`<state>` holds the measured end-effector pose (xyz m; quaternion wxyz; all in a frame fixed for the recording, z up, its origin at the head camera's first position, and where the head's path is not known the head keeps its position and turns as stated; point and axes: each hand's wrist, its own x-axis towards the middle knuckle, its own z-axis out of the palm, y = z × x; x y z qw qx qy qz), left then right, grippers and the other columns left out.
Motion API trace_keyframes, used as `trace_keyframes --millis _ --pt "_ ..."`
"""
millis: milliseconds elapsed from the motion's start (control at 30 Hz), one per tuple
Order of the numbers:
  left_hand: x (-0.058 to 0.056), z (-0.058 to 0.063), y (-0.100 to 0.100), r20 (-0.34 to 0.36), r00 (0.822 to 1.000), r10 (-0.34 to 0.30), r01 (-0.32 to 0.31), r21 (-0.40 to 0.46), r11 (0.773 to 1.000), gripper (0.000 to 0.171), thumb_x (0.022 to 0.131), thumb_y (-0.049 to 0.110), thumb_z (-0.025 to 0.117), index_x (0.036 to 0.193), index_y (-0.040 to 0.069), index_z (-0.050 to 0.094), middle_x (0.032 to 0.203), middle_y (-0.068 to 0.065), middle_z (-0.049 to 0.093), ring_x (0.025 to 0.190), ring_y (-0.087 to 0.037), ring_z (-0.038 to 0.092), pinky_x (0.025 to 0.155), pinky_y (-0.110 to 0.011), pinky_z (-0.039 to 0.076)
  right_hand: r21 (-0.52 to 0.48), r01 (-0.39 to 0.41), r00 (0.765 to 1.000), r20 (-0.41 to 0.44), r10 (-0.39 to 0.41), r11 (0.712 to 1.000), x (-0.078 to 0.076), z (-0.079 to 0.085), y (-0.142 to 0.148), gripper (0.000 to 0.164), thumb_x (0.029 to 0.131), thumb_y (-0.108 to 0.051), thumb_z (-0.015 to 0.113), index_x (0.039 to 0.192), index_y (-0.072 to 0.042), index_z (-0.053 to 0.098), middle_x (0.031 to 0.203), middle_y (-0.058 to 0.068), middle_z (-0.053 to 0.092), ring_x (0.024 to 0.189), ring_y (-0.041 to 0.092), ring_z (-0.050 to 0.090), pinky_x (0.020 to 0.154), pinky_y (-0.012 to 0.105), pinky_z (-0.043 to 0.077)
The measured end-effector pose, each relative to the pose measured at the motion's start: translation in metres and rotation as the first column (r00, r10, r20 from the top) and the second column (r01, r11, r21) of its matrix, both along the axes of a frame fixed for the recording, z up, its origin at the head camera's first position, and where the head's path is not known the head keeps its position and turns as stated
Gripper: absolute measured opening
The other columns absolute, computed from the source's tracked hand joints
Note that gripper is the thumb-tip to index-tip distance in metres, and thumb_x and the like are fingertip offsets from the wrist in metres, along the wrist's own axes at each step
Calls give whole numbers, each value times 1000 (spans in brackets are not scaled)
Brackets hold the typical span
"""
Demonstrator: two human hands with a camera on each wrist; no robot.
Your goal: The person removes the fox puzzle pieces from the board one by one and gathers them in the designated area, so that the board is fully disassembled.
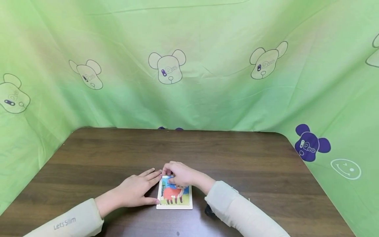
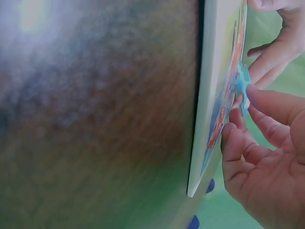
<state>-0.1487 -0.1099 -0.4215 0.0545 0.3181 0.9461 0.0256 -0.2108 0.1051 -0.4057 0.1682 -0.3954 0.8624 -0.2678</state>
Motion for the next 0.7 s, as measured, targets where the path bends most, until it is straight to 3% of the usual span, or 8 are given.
trace_keyframes --millis 167,700 --pt "0 0 0 7 1000 1 -1 -4 1000 87 87 68 60 152 13 42 159 -3 40 145 -30 40 93 -52 53 -55 4 998 56 -1 999 -1 0 2 14 89 3 66 100 -6 64 81 0 61 70 3 51 69 19 45" --pt "0 1 3 27 1000 7 -6 -10 1000 85 87 67 60 150 13 45 158 -4 41 146 -30 39 94 -52 52 -96 45 996 77 -38 994 -5 6 17 14 90 3 65 98 -7 67 78 -2 63 71 3 53 70 20 47"
